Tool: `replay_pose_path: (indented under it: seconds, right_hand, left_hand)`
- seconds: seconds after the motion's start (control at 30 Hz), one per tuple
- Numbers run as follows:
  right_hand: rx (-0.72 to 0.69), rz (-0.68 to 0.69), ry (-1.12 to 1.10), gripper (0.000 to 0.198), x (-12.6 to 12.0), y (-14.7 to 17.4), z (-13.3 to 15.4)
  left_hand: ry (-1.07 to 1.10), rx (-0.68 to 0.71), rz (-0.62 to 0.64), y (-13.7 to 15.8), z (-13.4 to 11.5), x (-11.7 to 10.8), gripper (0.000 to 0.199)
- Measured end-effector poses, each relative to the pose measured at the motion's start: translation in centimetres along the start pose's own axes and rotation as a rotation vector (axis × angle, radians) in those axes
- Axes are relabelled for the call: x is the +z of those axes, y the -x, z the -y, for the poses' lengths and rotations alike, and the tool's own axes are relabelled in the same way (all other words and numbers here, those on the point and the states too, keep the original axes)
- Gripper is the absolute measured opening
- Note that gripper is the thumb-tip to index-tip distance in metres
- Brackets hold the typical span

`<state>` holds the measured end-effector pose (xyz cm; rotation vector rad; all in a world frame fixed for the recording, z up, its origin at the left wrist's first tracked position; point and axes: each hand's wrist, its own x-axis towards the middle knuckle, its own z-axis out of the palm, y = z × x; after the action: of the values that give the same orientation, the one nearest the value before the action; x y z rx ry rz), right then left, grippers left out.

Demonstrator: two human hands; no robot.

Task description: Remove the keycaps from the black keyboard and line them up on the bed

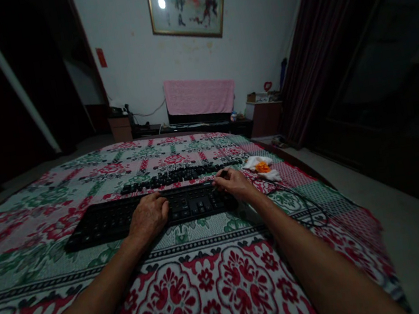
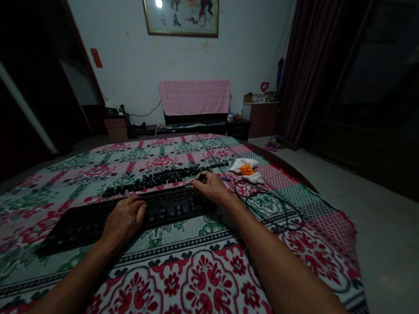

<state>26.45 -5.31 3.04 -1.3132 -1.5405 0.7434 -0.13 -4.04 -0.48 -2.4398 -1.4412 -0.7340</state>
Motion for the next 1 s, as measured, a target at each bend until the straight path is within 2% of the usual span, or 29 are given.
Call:
replay_pose_path:
  seconds: [0.2, 0.47, 1.0]
  right_hand:
    - [-0.081, -0.018, 0.166, 0.016, 0.6, -0.4, -0.9]
    - [-0.119, -0.082, 0.352, 0.014, 1.1, -0.1, -0.4]
    - [-0.07, -0.099, 0.522, 0.011, 1.5, 0.2, 1.2]
  left_hand:
    - [-0.005, 0.033, -0.012, -0.1, 0.1, 0.1, 0.035]
    - [-0.015, 0.051, -0.007, -0.1, 0.3, 0.0, 0.035]
    - [-0.06, 0.079, -0.029, 0.0, 0.2, 0.0, 0.036]
